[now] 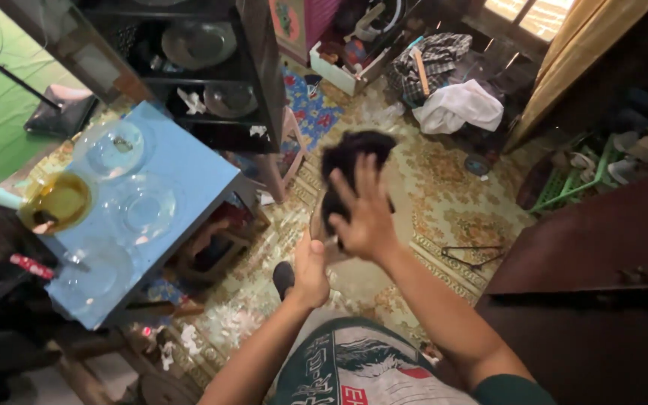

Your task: Wiping and drying glass plates with a black cloth.

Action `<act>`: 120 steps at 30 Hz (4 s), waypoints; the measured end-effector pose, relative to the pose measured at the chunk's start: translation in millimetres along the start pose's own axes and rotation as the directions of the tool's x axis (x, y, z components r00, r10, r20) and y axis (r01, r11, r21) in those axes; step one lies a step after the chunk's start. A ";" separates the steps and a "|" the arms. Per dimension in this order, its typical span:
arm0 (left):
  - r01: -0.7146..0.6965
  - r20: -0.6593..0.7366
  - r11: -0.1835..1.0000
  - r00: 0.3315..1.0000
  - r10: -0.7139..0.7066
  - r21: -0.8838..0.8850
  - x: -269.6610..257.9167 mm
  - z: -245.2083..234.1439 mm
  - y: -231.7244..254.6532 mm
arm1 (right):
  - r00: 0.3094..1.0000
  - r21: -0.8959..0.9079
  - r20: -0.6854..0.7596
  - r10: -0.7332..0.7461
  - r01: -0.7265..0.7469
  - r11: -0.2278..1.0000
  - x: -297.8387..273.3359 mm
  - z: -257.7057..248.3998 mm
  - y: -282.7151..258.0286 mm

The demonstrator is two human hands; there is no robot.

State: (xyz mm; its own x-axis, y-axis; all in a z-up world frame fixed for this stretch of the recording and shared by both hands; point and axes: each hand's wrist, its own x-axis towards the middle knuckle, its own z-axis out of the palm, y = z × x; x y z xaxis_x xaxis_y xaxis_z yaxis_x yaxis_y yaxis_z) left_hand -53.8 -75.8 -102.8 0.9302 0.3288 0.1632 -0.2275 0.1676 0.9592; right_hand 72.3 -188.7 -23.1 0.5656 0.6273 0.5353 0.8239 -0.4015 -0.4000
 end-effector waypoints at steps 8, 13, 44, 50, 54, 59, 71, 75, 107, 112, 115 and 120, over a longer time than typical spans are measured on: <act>-0.269 -0.074 0.962 0.959 0.272 0.058 -8.7 34.6 62.8 | 0.978 0.207 0.200 0.053 -0.095 0.974 -66.1 -10.5 -29.8; 0.030 -0.113 0.993 0.993 -0.017 0.112 -43.0 29.4 -13.1 | 0.982 0.248 0.159 -0.100 0.058 0.967 -69.8 1.0 -12.6; -0.188 -0.073 0.974 0.977 0.198 0.126 78.5 -34.1 46.3 | 0.990 0.205 0.099 -0.105 0.083 0.975 48.4 63.4 10.1; -0.075 -0.075 0.991 0.995 0.067 -0.109 84.8 -40.0 85.2 | 0.991 0.051 0.129 0.037 -0.044 0.998 79.3 40.9 -3.4; -0.219 -0.154 0.943 0.971 0.185 -0.249 86.6 -49.6 69.8 | 0.928 0.343 0.318 -0.192 0.075 0.936 67.0 12.4 -12.4; -0.214 -0.147 0.868 0.975 0.165 -0.447 59.0 -56.0 82.1 | 0.977 0.452 0.014 0.213 -0.196 0.870 35.8 4.3 19.1; 0.028 -0.358 0.971 0.932 0.060 0.236 -42.2 -45.4 58.6 | 0.703 0.762 0.629 0.332 -0.473 -0.442 -72.4 9.6 0.4; -0.006 -0.182 0.516 0.932 0.313 0.857 -51.3 -3.0 62.7 | 0.648 0.783 0.591 0.480 -0.605 -0.148 -103.4 28.9 11.7; -0.330 0.310 0.290 0.944 0.111 0.898 91.6 -59.5 50.4 | 0.680 0.830 0.529 0.508 -0.538 -0.145 -8.6 58.2 8.3; -0.203 0.148 0.269 0.967 0.209 0.942 121.2 -70.5 59.4 | 0.730 0.846 0.510 0.455 -0.521 -0.112 14.1 76.1 10.0; -0.394 0.367 0.408 0.919 0.147 0.824 120.1 -67.8 52.9 | 0.618 0.791 0.399 0.678 -0.605 0.086 13.6 92.6 36.3; -0.436 0.401 0.294 0.899 0.176 0.850 145.1 -102.3 49.2 | 0.728 0.867 0.473 0.496 -0.485 -0.116 58.5 58.1 -3.1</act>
State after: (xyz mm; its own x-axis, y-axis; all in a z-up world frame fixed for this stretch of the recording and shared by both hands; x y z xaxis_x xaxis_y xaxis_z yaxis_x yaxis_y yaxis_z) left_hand 40.5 75.2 -55.6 0.9117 -0.0473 0.4081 -0.2280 -0.8846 0.4069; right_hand 100.7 -112.0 -33.7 0.8036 0.5730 -0.1610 -0.4006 0.3208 -0.8583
